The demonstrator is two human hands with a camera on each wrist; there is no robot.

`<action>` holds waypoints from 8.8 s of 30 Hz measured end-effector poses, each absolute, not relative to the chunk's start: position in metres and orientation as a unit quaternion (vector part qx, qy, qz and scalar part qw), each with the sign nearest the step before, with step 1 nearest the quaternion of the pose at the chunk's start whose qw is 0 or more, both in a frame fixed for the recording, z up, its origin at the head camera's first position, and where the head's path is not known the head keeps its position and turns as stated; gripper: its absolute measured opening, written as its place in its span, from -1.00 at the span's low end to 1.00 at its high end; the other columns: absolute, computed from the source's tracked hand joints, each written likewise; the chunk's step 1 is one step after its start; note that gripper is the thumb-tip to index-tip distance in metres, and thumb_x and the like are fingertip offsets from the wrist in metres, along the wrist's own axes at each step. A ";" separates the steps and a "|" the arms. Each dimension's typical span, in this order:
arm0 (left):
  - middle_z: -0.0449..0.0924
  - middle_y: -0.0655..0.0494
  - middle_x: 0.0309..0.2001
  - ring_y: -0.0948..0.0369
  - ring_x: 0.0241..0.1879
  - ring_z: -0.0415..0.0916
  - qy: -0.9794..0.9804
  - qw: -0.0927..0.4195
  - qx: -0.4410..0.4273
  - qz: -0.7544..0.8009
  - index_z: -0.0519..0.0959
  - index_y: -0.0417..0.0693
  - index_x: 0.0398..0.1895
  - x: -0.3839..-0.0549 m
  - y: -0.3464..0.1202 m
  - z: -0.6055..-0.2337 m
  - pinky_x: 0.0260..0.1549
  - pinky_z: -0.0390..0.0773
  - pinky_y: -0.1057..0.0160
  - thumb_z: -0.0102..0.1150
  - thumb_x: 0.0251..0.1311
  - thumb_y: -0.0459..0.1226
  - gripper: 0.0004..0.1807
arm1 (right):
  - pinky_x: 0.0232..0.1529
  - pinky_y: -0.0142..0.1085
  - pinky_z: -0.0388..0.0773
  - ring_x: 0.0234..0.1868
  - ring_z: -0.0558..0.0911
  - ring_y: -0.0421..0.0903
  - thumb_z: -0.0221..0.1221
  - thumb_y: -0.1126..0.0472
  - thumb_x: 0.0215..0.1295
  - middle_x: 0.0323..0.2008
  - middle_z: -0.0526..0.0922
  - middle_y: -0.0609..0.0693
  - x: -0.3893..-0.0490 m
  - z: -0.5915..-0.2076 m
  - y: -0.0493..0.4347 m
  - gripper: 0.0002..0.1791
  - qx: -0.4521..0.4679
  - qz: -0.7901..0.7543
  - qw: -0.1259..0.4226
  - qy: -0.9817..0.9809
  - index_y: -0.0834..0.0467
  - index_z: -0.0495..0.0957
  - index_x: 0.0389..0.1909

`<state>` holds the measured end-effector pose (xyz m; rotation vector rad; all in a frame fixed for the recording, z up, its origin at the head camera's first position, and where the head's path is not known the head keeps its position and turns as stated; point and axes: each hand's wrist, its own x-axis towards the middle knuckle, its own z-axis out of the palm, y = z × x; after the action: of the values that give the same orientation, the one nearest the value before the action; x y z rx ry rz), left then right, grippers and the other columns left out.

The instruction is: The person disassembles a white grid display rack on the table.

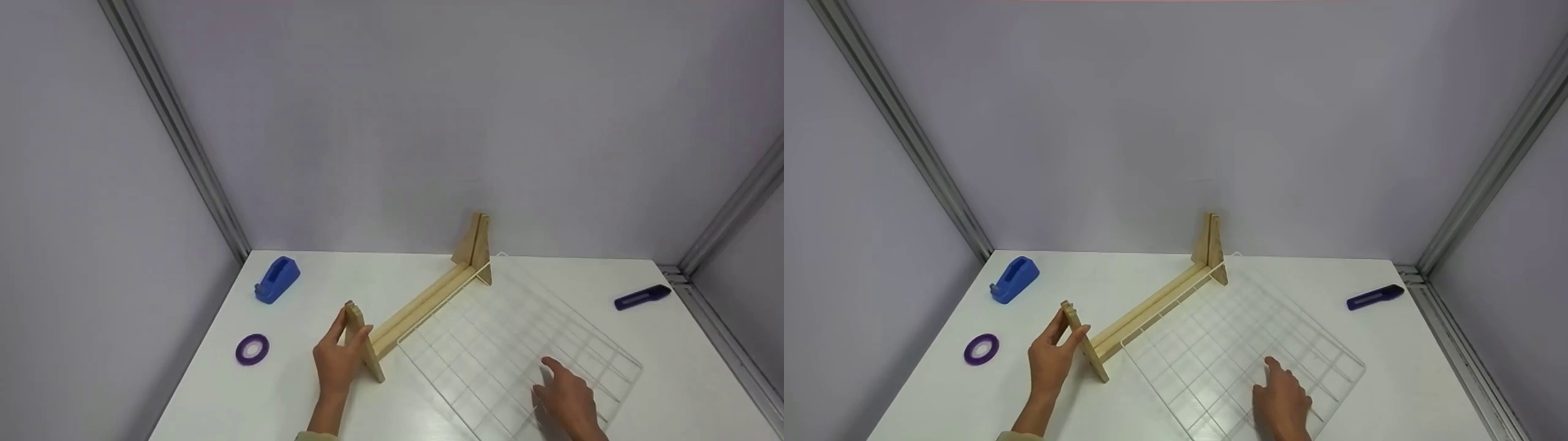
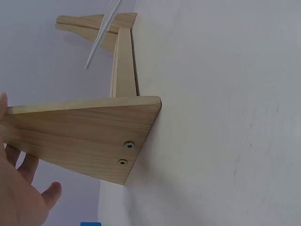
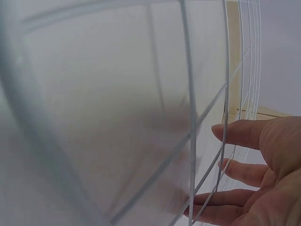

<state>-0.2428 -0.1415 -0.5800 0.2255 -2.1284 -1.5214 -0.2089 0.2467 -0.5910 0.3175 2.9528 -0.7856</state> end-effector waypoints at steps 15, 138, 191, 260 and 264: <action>0.64 -0.10 0.18 0.02 0.26 0.57 -0.784 0.284 0.085 -0.546 0.55 -0.23 0.27 -0.238 -0.138 -0.583 0.24 0.55 0.03 0.55 0.04 -0.08 -0.26 | 0.19 0.40 0.43 0.20 0.55 0.46 0.19 0.35 0.16 0.21 0.53 0.48 -0.198 -0.596 0.241 -0.30 0.113 -0.283 0.042 0.951 0.36 0.36 0.39; 0.36 0.07 0.49 -0.05 0.51 0.25 -0.843 0.025 0.031 -0.537 0.38 0.34 0.45 -0.217 -0.159 -0.594 0.47 0.25 -0.16 0.56 -0.09 0.12 -0.06 | 0.14 0.71 -0.04 0.36 -0.15 0.83 -0.04 -0.60 0.24 0.35 -0.28 0.84 -0.203 -0.607 0.235 0.20 0.040 -0.135 0.102 0.985 0.18 -0.07 0.61; 0.52 0.17 0.37 -0.03 0.42 0.41 -0.821 -0.055 -0.093 -0.560 0.41 0.39 0.44 -0.214 -0.180 -0.590 0.39 0.31 -0.29 0.49 0.04 0.07 -0.17 | 0.05 0.80 -0.22 0.38 -0.37 0.80 -0.09 -0.64 0.23 0.41 -0.41 0.75 -0.210 -0.587 0.218 0.21 0.090 -0.220 0.163 0.957 0.16 -0.06 0.61; 0.82 0.02 -0.22 0.35 -0.27 0.74 -0.847 0.077 -0.093 -0.518 0.70 -0.17 -0.10 -0.168 -0.141 -0.594 -0.27 0.66 0.41 0.46 0.13 -0.01 -0.55 | 0.02 0.73 -0.60 0.47 -0.49 0.64 0.32 -0.45 0.04 0.50 -0.49 0.59 -0.223 -0.602 0.247 0.21 -0.027 -0.213 0.188 0.958 -0.05 0.00 0.62; 0.81 0.05 -0.25 0.41 -0.30 0.70 -0.849 0.073 -0.078 -0.518 0.70 -0.13 -0.14 -0.165 -0.143 -0.594 -0.31 0.65 0.41 0.48 0.11 0.00 -0.58 | 0.03 0.73 -0.59 0.47 -0.49 0.62 0.31 -0.46 0.05 0.50 -0.49 0.57 -0.224 -0.602 0.246 0.21 -0.033 -0.211 0.190 0.958 -0.06 0.00 0.62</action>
<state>-0.1652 -0.1427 -0.5940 -0.2350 -2.5499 -1.5554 -0.2241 0.2460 -0.6018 -0.0940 2.6930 -0.5944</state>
